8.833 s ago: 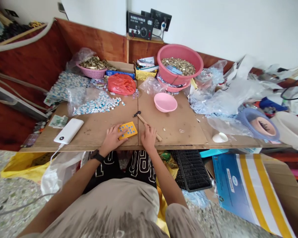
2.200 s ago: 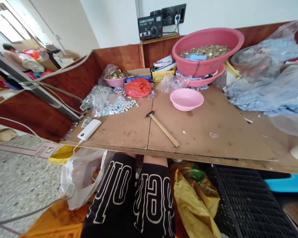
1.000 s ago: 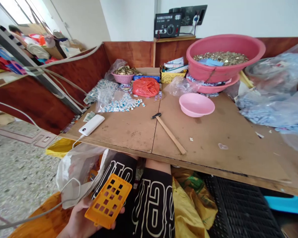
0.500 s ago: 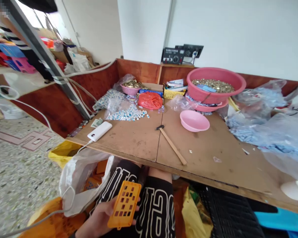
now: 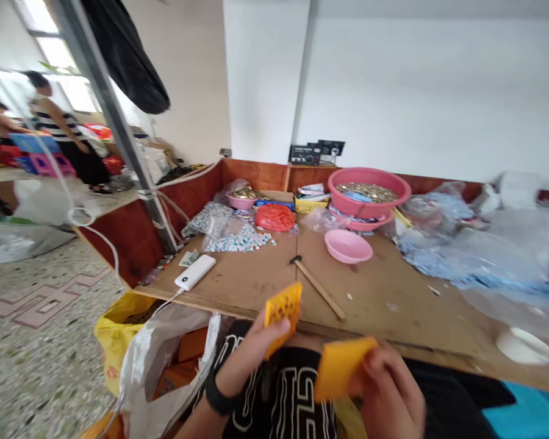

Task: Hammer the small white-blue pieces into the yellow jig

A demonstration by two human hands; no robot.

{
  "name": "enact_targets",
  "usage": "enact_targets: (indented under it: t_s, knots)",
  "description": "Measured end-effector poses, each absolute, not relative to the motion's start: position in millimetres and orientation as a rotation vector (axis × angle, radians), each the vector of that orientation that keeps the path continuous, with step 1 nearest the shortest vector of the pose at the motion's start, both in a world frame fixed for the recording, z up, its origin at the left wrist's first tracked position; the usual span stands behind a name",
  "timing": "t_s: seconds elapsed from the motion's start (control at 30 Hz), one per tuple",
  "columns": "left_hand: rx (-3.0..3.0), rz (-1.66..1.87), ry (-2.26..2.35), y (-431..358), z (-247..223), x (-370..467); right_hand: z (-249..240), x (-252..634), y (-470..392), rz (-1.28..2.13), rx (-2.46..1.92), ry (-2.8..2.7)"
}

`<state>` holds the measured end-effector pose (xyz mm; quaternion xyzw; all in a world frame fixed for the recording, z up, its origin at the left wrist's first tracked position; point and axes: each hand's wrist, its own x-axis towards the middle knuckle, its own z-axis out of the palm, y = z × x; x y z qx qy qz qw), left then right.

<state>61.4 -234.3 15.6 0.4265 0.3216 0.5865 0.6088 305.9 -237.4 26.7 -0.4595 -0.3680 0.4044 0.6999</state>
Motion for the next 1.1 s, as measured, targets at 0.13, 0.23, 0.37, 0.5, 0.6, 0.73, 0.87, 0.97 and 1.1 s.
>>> enact_targets:
  t_s: [0.13, 0.23, 0.37, 0.5, 0.6, 0.73, 0.87, 0.97, 1.1]
  knots:
    - [1.272, 1.437, 0.667, -194.8, 65.5, 70.3, 75.1, 234.6, -180.1, 0.873, -0.648, -0.832]
    - [1.393, 1.552, 0.671, -179.2, 65.4, 81.5, 95.3, 185.4, -152.1, 0.832, -0.491, -0.824]
    - [1.525, 1.773, 0.865, -180.4, 49.2, 74.6, 80.9, 153.6, -160.5, 0.917, -0.435, -1.069]
    - [1.789, 1.724, 0.95, -192.2, 40.2, 55.0, 58.9, 163.0, -176.5, 1.113, -0.431, -1.112]
    - [1.842, 1.727, 0.948, -198.1, 37.9, 51.6, 57.0, 173.7, -177.9, 1.097, -0.399, -1.075]
    - [1.829, 1.779, 0.945, -200.3, 35.8, 58.7, 58.6, 179.9, -177.4, 1.046, -0.37, -1.123]
    - [1.865, 1.777, 0.998, -199.8, 33.5, 64.3, 52.3, 182.2, -178.6, 0.999, -0.334, -1.169]
    - [1.889, 1.782, 1.01, -197.4, 30.3, 61.9, 43.9, 185.6, -174.6, 0.972, -0.35, -1.153]
    - [1.934, 1.65, 0.943, -192.1, 26.5, 48.9, 34.5, 197.2, -158.9, 1.167, -0.556, -0.839]
